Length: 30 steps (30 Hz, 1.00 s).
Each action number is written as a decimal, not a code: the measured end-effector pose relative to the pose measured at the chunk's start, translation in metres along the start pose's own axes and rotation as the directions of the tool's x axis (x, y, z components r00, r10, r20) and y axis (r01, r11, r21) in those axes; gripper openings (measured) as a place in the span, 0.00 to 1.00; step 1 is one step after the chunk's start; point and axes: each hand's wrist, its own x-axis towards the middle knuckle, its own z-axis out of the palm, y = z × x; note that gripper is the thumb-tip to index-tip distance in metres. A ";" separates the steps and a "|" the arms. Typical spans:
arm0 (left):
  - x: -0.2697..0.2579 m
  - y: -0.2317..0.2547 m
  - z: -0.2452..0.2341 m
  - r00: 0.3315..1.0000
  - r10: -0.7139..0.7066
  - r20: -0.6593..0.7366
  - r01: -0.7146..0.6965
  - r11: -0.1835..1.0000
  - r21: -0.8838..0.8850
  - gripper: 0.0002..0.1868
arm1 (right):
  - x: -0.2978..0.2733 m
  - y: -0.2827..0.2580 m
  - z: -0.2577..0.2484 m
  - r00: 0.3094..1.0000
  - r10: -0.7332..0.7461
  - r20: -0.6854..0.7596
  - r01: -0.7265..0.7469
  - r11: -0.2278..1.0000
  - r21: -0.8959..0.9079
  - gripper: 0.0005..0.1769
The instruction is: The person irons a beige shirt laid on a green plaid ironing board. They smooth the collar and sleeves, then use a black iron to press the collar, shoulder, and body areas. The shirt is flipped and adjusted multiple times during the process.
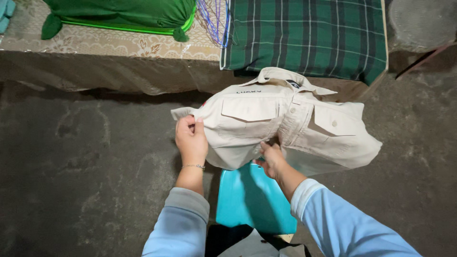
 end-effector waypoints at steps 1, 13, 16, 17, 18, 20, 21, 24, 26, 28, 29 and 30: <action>0.000 -0.003 0.001 1.000 -0.025 -0.008 0.025 0.999 0.036 0.09 | 0.004 0.003 -0.004 0.999 -0.028 -0.029 0.029 0.999 0.032 0.25; 0.018 -0.038 -0.001 0.864 -0.388 0.320 0.489 0.798 -0.352 0.08 | 0.001 0.002 -0.030 0.990 -0.138 0.028 0.133 0.983 0.127 0.28; 0.016 -0.042 0.003 0.892 -0.301 0.339 0.417 0.836 -0.356 0.08 | 0.000 0.003 -0.027 0.988 -0.142 0.053 0.132 0.979 0.155 0.30; 0.015 -0.042 0.003 0.895 -0.282 0.347 0.402 0.847 -0.348 0.09 | -0.001 0.003 -0.026 0.975 -0.188 0.117 0.165 0.968 0.188 0.30; 0.011 -0.041 0.002 0.896 -0.266 0.357 0.390 0.856 -0.341 0.09 | -0.004 0.003 -0.027 0.956 -0.235 0.174 0.195 0.955 0.222 0.30; 0.005 -0.038 -0.002 0.869 -0.296 0.395 0.426 0.854 -0.297 0.11 | -0.012 0.001 -0.027 0.921 -0.321 0.219 0.257 0.926 0.277 0.27; 0.004 -0.035 -0.007 0.839 -0.342 0.422 0.474 0.842 -0.259 0.12 | -0.018 -0.002 -0.028 0.909 -0.350 0.224 0.282 0.915 0.288 0.27; 0.008 -0.025 -0.020 0.650 -0.567 0.506 0.739 0.628 -0.245 0.14 | -0.046 -0.010 -0.027 0.920 -0.340 0.194 0.279 0.917 0.287 0.25; 0.011 -0.019 -0.025 0.596 -0.624 0.504 0.788 0.574 -0.221 0.13 | -0.066 -0.017 -0.028 0.923 -0.321 0.212 0.262 0.928 0.265 0.25; 0.015 -0.016 -0.023 0.676 -0.587 0.446 0.704 0.693 -0.155 0.10 | -0.080 -0.024 -0.026 0.917 -0.327 0.229 0.268 0.929 0.255 0.21; 0.016 -0.015 -0.020 0.758 -0.521 0.392 0.628 0.745 -0.224 0.09 | -0.085 -0.027 -0.024 0.910 -0.345 0.230 0.285 0.923 0.258 0.19; 0.018 -0.016 -0.017 0.830 -0.451 0.328 0.542 0.790 -0.287 0.09 | -0.088 -0.029 -0.023 0.902 -0.362 0.234 0.300 0.917 0.261 0.18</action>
